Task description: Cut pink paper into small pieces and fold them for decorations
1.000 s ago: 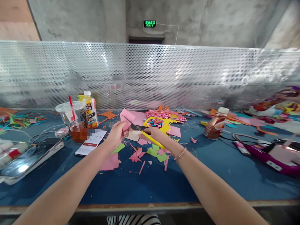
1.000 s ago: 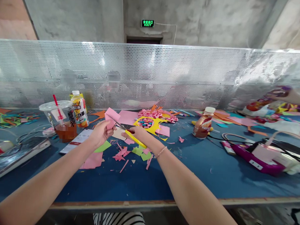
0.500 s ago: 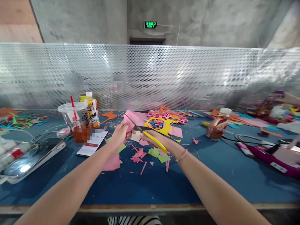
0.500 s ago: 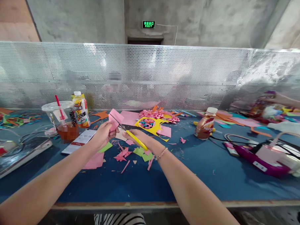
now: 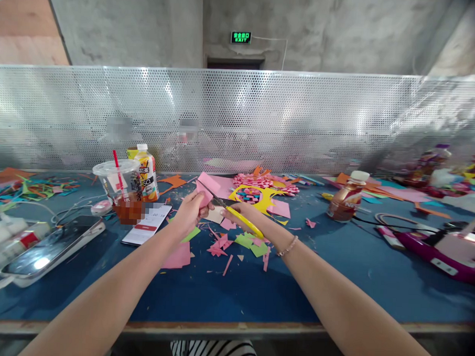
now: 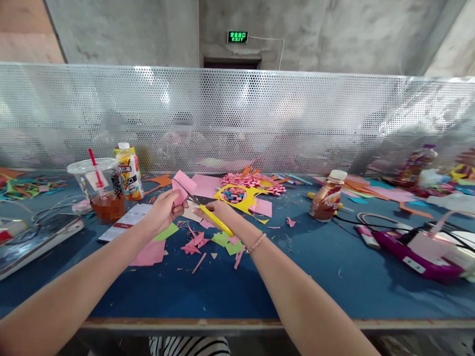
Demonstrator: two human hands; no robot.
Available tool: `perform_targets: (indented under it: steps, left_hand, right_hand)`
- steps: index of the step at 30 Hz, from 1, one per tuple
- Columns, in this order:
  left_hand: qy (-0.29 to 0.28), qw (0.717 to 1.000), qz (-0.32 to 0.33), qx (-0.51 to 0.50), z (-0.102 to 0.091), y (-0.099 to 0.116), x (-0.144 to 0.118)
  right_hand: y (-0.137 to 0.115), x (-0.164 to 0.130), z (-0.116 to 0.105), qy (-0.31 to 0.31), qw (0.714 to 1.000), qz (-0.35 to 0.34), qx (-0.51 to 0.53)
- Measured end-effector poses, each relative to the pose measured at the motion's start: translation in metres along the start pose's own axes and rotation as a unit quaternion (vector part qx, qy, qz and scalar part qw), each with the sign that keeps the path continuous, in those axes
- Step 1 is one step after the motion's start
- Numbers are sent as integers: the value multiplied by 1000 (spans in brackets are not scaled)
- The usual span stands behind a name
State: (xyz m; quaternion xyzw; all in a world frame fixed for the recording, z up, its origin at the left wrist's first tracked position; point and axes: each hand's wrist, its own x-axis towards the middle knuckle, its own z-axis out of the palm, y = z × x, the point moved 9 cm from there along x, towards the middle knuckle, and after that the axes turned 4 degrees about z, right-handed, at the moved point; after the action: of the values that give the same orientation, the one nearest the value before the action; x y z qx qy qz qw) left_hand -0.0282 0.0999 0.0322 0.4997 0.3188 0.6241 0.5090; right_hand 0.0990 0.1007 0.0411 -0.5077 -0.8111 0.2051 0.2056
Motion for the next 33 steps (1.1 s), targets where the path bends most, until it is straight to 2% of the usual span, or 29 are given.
perform_targets:
  steps: [4,11,19,24,29,33]
  left_hand:
    - [-3,999,-12,-32,0,-2,1]
    - [-29,999,-27,-24,11,-1,-7]
    - [-58,997,-40,-16,19,-3,-12]
    - [-61,997,-45,-18,17,-5,-11]
    - [-72,997,-33,-20,21,0,-13]
    - [-69,996,-41,-33,22,0,-12]
  right_hand:
    - [0,2,0,0,1000,-7,7]
    - [-7,-14,3,-72,991,-20,109]
    - [-19,-21,2,-89,987,-35,132]
    - [-14,-17,1,-64,994,-16,91]
    - [1,-5,3,-30,998,23,43]
    - [4,-2,-1,-17,999,13,42]
